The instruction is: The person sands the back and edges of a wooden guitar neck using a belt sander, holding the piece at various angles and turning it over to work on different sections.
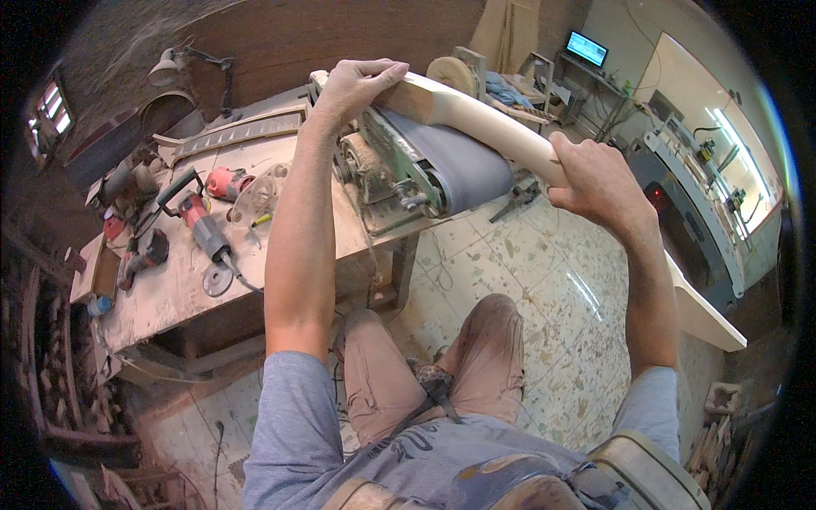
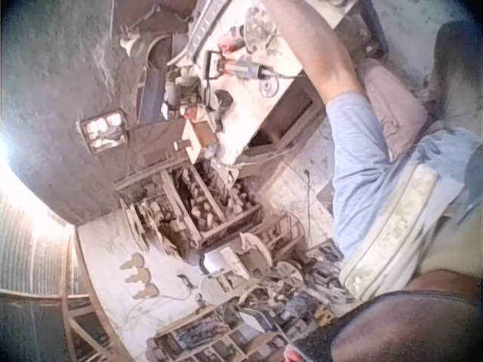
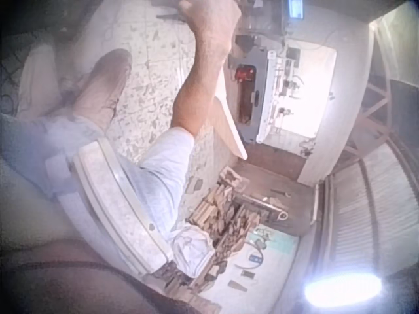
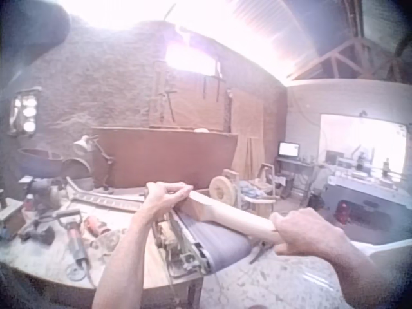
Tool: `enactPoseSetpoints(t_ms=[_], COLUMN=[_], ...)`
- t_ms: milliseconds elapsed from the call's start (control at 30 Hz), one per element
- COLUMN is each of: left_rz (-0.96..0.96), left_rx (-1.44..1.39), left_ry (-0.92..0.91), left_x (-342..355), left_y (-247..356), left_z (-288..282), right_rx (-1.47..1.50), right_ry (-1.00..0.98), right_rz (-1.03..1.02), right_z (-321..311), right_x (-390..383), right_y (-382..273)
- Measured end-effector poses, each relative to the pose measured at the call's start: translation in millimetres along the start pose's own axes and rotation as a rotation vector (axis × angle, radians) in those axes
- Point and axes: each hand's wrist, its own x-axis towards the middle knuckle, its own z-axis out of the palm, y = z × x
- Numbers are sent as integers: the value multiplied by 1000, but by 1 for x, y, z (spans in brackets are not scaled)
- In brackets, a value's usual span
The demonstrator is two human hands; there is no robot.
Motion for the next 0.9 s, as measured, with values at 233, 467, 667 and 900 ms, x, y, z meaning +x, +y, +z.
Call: enactPoseSetpoints(t_ms=[233, 467, 667, 900], left_rz=[65, 72, 102, 62], left_rx=[32, 1, 37, 85], left_ry=[13, -29, -32, -14], left_x=[6, 11, 15, 14], left_y=[-15, -14, -17, -9], left_z=[-3, 3, 11, 22], right_rx=[-11, -34, -76, -90], right_ry=[12, -18, 2, 26], right_rz=[33, 108, 93, 48], right_z=[2, -3, 1, 11], right_x=[-2, -12, -15, -5], right_y=[-5, -3, 13, 43])
